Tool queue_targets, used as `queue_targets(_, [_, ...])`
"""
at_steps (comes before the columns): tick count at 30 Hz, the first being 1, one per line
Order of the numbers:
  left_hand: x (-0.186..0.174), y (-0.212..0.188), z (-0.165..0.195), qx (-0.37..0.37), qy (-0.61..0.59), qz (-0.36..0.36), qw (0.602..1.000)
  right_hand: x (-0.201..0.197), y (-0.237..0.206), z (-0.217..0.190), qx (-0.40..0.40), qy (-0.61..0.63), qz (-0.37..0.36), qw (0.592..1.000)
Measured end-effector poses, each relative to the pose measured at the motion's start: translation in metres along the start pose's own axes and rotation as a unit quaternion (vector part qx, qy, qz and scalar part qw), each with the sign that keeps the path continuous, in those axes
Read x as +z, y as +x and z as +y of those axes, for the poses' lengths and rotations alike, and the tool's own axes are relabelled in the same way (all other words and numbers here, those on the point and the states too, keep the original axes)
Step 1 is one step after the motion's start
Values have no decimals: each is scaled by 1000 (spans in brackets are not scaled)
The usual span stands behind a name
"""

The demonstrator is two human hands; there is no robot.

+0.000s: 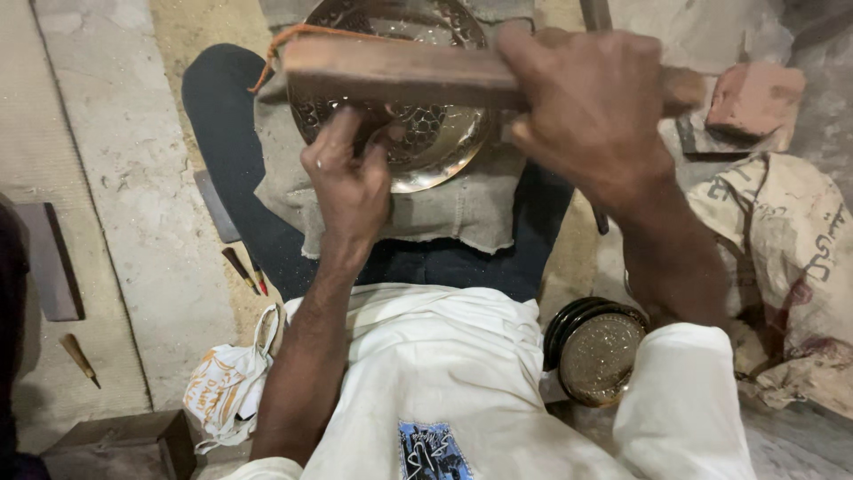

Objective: The person sits on the floor with a decorated brass plate resting on a cloth cushion on their lap. They hold a metal punch against the plate's surface with one hand and repeatedly strike the punch with a wooden mallet held in the other hand, working across the embossed pattern. Near the end they set the plate aside and handle a small stone block on the cushion.

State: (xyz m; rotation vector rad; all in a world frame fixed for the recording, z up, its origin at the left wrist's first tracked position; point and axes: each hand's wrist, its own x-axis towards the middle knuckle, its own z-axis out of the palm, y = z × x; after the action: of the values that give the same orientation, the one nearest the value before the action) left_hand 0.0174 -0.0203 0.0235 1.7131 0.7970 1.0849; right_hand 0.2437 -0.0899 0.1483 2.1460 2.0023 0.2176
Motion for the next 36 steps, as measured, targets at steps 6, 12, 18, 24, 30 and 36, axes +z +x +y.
queue_targets(6, [2, 0, -1, -4, 5, 3, 1000, -10, -5, -2, 42, 5, -29, 999])
queue_targets(12, [5, -2, -2, -24, -43, 36, 998, -18, 2, 2, -67, 489, 170, 853])
queue_targets(18, [5, -1, 0, -48, 13, 48, 998, -24, -15, 23, -44, 21, 76, 996])
queue_targets(24, [-15, 16, 14, -76, -80, 28, 994, 19, -75, 25, 106, 421, 21, 900])
queue_targets(30, [-21, 74, 11, 179, 40, -354, 917, 77, -148, -37, 237, 654, 4, 718])
queue_targets(36, [-9, 104, 27, 161, 115, -530, 824, 94, -190, -107, 244, 749, 91, 609])
